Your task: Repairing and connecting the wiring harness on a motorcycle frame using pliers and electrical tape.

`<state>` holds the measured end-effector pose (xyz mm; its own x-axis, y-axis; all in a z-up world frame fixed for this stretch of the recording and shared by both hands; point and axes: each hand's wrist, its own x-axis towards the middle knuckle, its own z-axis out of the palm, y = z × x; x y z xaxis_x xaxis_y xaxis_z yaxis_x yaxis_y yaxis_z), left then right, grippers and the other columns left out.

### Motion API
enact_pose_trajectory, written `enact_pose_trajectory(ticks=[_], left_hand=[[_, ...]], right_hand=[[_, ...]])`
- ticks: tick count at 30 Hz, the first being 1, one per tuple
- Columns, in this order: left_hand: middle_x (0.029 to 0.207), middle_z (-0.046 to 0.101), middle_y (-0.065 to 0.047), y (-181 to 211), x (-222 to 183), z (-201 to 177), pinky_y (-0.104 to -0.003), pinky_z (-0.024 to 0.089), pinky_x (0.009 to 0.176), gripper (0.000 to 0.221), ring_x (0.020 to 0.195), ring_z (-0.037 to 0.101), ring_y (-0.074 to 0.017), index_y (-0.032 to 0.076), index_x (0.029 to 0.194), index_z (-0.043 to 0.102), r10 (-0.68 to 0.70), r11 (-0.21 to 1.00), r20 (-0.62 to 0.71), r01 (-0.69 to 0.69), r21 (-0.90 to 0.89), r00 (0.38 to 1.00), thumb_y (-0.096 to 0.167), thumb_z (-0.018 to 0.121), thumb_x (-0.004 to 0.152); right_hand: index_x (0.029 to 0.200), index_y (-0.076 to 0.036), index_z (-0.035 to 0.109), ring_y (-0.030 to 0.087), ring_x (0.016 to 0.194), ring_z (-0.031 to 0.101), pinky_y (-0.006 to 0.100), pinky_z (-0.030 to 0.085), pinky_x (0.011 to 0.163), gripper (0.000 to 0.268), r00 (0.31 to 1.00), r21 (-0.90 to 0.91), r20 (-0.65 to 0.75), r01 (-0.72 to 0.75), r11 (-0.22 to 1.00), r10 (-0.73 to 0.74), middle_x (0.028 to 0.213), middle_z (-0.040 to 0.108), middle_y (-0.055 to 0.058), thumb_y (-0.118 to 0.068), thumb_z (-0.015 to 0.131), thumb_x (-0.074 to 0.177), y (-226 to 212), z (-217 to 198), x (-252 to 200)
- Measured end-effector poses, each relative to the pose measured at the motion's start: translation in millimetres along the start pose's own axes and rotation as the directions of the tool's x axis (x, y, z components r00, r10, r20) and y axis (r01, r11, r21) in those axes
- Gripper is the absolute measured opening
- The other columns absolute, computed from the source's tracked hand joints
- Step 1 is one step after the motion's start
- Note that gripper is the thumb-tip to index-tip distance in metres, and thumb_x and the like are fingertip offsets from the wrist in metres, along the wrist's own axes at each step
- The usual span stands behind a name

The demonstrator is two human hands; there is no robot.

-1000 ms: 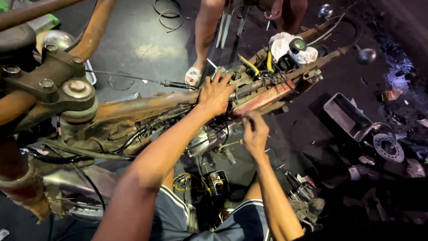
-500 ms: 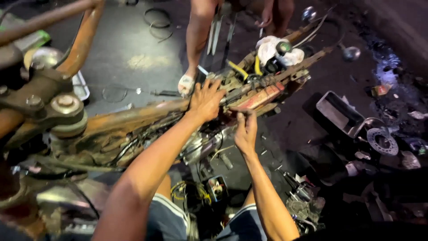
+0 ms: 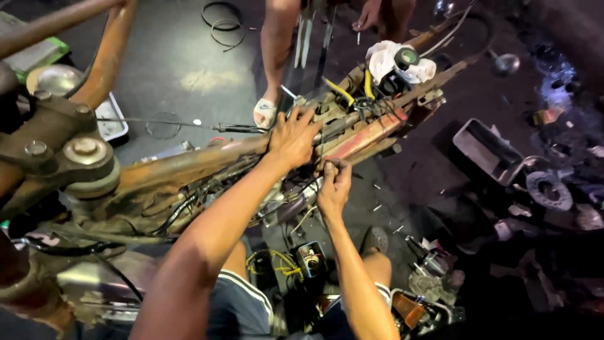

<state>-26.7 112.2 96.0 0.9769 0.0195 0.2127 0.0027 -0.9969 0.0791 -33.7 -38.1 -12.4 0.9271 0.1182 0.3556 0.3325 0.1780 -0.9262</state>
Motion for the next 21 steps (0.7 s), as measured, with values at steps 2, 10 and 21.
enact_pose_trajectory(ticks=[2,10,21], left_hand=[[0.128,0.052,-0.007,-1,2,2,-0.058,0.041,0.097,0.050,0.128,0.044,-0.0383,0.021,0.123,0.066,0.009,0.999,-0.002,-0.009,-0.034,1.000,0.020,0.082,0.076],[0.120,0.049,-0.004,-5,4,1,-0.057,0.042,0.092,0.039,0.124,0.044,-0.0354,0.021,0.111,0.066,0.021,0.999,0.009,-0.021,-0.045,1.000,0.022,0.083,0.075],[0.119,0.051,-0.002,-4,1,4,-0.054,0.041,0.092,0.036,0.125,0.043,-0.0324,0.021,0.108,0.069,0.017,0.998,-0.017,-0.018,-0.063,1.000,0.022,0.083,0.075]], right_hand=[[0.111,-0.005,0.056,0.018,0.072,0.063,0.036,0.053,0.077,0.009,0.998,-0.076,-0.064,-0.009,0.997,0.004,0.082,0.065,0.009,-0.013,0.053,0.108,-4,1,-5],[0.108,-0.007,0.061,0.032,0.075,0.068,0.045,0.053,0.077,0.013,0.994,-0.300,-0.107,-0.010,0.954,-0.023,0.082,0.069,0.018,-0.019,0.057,0.105,-12,9,-11],[0.101,-0.010,0.075,0.043,0.096,0.071,0.054,0.054,0.085,0.022,0.977,-0.665,-0.108,-0.209,0.716,0.185,0.090,0.075,0.019,-0.027,0.067,0.088,-54,11,56]])
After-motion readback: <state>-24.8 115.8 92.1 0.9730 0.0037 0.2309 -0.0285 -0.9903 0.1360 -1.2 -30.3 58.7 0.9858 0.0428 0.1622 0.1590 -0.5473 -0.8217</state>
